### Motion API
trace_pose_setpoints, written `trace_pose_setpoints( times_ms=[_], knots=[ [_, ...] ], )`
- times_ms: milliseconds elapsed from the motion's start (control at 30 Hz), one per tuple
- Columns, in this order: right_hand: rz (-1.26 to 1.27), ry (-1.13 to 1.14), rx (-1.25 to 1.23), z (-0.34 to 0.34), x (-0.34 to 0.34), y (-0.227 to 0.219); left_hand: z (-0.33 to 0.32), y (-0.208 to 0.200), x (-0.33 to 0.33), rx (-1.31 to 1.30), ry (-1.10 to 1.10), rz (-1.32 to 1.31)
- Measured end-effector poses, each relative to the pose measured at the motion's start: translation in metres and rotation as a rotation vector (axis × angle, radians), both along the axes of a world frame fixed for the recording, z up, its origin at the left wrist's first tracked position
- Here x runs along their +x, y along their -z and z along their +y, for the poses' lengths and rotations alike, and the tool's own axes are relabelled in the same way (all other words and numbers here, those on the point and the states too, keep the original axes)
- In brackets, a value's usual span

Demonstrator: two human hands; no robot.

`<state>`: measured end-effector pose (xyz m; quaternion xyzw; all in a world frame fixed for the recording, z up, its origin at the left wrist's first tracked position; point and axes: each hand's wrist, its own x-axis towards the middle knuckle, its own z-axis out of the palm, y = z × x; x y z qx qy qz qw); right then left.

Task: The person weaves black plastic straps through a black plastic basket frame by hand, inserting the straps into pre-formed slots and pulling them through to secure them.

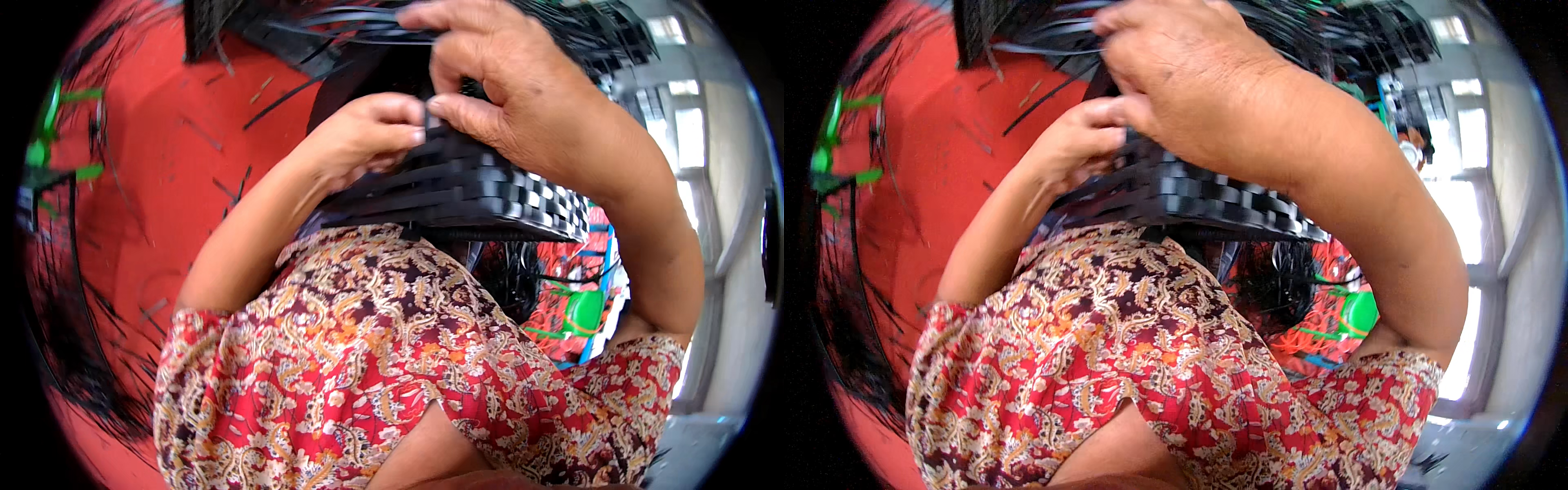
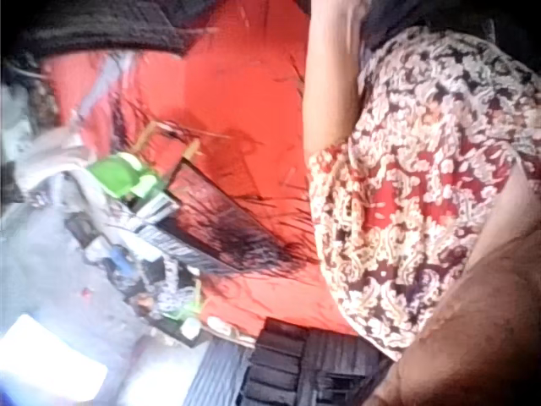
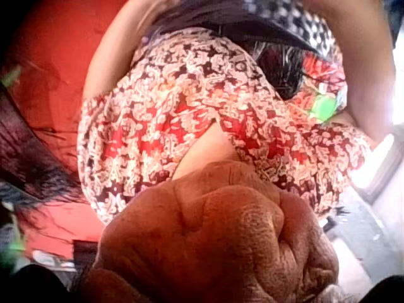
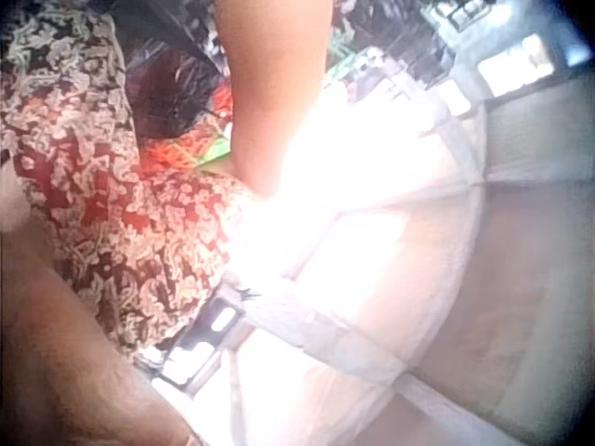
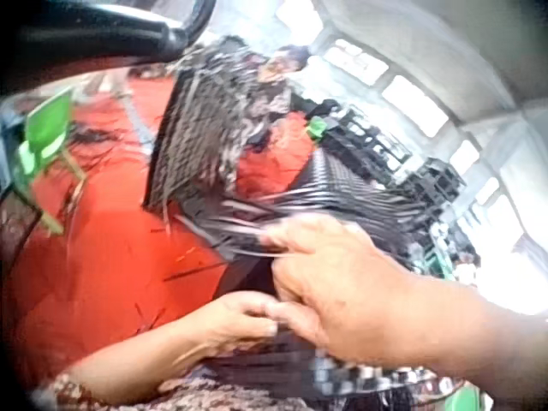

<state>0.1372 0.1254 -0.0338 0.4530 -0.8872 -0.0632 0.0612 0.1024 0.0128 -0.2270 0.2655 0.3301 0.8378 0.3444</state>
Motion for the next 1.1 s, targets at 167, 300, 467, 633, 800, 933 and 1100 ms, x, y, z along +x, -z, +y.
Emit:
trace_pose_setpoints(
  times_ms=[167,300,467,633,800,933,1100],
  knots=[
    [0.034,-0.436,-0.339,0.052,0.006,-0.075,-0.039,0.020,-0.003,-0.382,-0.222,0.044],
    [0.165,0.299,-0.739,0.088,0.114,-0.071,-0.078,0.079,-0.005,-0.787,-0.302,0.538],
    [0.089,0.543,-1.088,0.127,0.145,-0.019,-0.209,0.281,0.003,-1.080,-0.286,0.193],
    [0.070,0.609,-1.261,0.160,0.159,0.026,-0.347,0.414,0.059,-1.579,-0.161,0.172],
    [0.135,0.612,-1.282,0.164,0.140,0.065,-0.384,0.422,0.106,-1.835,-0.087,0.002],
    [-0.050,0.605,-1.423,0.141,0.125,0.081,-0.408,0.418,0.121,-1.911,-0.088,-0.043],
    [-0.201,0.631,-1.434,0.131,0.118,0.085,-0.421,0.421,0.123,-1.956,-0.117,-0.031]
  ],
)
